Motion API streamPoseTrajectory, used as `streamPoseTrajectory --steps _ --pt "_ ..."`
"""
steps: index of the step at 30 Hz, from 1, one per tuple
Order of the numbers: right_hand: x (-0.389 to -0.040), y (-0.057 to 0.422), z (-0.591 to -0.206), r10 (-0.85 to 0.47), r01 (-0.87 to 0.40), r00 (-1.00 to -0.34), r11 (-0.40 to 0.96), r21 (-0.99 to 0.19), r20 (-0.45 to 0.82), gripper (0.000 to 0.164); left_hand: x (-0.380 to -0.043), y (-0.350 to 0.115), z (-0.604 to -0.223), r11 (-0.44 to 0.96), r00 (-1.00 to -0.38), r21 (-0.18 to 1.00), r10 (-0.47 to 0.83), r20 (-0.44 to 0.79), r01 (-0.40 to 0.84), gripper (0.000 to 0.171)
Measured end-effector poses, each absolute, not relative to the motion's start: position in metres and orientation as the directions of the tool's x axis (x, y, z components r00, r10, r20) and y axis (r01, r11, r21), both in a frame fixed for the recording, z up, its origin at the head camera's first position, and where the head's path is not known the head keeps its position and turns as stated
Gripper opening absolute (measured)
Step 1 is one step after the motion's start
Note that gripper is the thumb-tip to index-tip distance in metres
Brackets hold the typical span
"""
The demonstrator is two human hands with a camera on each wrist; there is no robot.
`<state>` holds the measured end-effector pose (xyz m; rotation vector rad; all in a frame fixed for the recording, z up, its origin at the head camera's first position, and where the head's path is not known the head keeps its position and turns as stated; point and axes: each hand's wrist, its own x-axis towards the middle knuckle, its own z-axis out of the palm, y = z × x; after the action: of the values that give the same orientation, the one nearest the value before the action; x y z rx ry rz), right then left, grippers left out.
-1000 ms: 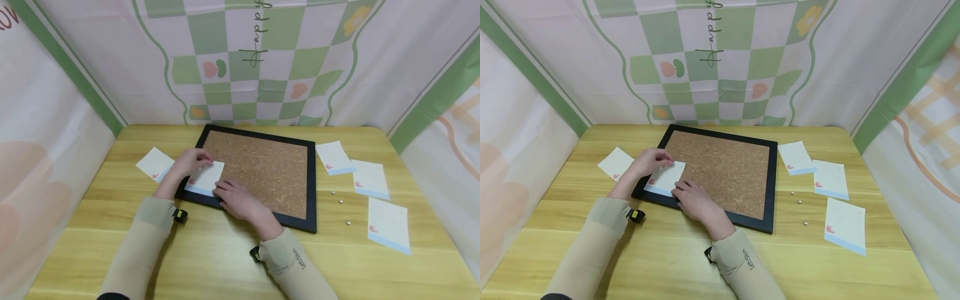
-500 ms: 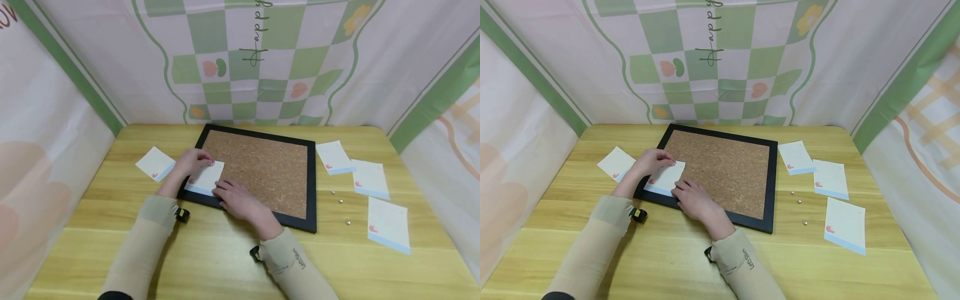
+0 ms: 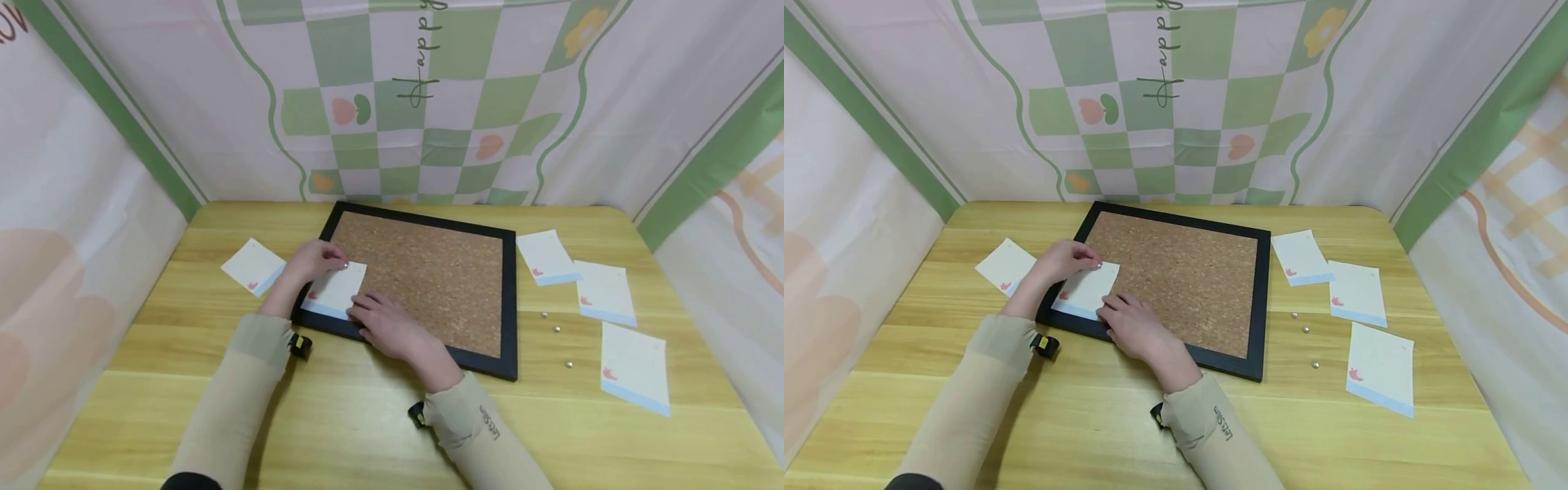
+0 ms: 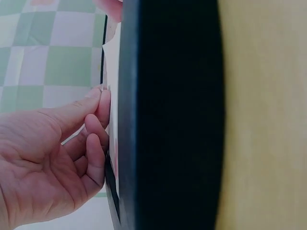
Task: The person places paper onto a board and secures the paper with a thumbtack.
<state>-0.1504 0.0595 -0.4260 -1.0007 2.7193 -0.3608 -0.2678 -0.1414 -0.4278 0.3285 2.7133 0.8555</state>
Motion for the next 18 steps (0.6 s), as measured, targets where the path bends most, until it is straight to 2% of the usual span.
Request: streamPoseTrajectory --steps 18 --pt "-0.1496 0.0596 -0.4238 -0.661 -0.602 -0.741 0.732 -0.32 -0.12 0.04 -0.271 -0.1383 -0.4227 0.819 -0.937 0.569 0.25 -0.243 0.071 0.023"
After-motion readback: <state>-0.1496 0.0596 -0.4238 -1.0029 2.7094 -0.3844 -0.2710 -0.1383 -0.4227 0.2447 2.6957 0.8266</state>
